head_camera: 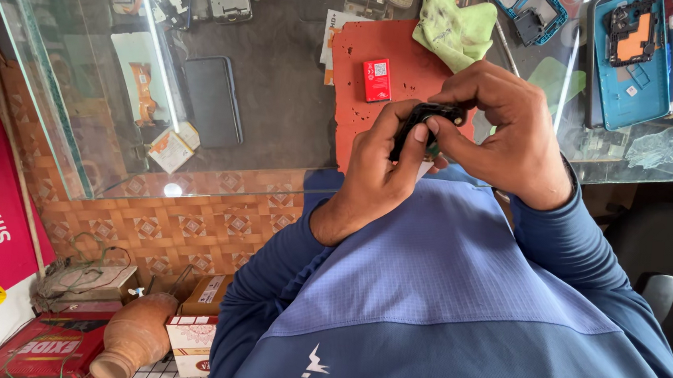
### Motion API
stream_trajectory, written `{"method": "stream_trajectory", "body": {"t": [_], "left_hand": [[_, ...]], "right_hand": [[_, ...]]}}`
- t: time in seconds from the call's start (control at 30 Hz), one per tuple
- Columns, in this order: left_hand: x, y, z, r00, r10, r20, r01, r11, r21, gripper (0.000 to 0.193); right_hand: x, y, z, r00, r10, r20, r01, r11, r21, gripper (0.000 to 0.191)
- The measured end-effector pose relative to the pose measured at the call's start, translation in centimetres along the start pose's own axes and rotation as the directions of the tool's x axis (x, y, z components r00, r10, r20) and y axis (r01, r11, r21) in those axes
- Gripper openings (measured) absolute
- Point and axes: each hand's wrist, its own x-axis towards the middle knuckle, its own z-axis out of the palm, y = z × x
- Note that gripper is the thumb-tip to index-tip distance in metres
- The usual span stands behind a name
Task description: The person disassembles a mobile phone, removes the battery, and uses a screwdriver to adjust internal components. They then reassemble the phone, insert the battery, and test the device by pressing buttons and navigating the screen.
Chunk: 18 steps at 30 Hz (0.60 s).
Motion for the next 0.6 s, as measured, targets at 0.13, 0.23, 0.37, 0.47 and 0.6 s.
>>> {"method": "stream_trajectory", "body": {"t": [0.13,0.23,0.37,0.47,0.6], "left_hand": [[-0.1,-0.8,-0.3,1.000,0.014,-0.005,-0.014,1.000,-0.010,0.015],[-0.2,-0.9,-0.4,1.000,0.023,0.010,-0.023,1.000,-0.012,0.014],[0.1,-0.6,-0.4,0.993,-0.116,0.008,0.113,0.951,-0.287,0.020],[0.3,-0.3,-0.5,0.986,-0.163,0.028,0.162,0.917,-0.365,0.028],[0.4,-0.3,-0.5,0.980,-0.196,0.044,0.197,0.893,-0.404,0.031]], "right_hand": [[0.1,0.3,0.4,0.999,0.037,0.017,-0.039,0.992,0.124,0.014],[0.4,-0.1,0.3,0.995,0.090,0.036,-0.094,0.985,0.145,0.014],[0.6,-1.1,-0.6,0.984,0.170,0.052,-0.177,0.917,0.358,0.042],[0.0,-1.5,-0.6,0.990,0.108,-0.088,-0.072,0.938,0.338,0.036],[-0.8,-0.4,0.0,0.984,-0.121,-0.131,0.120,0.993,-0.013,0.024]]}}
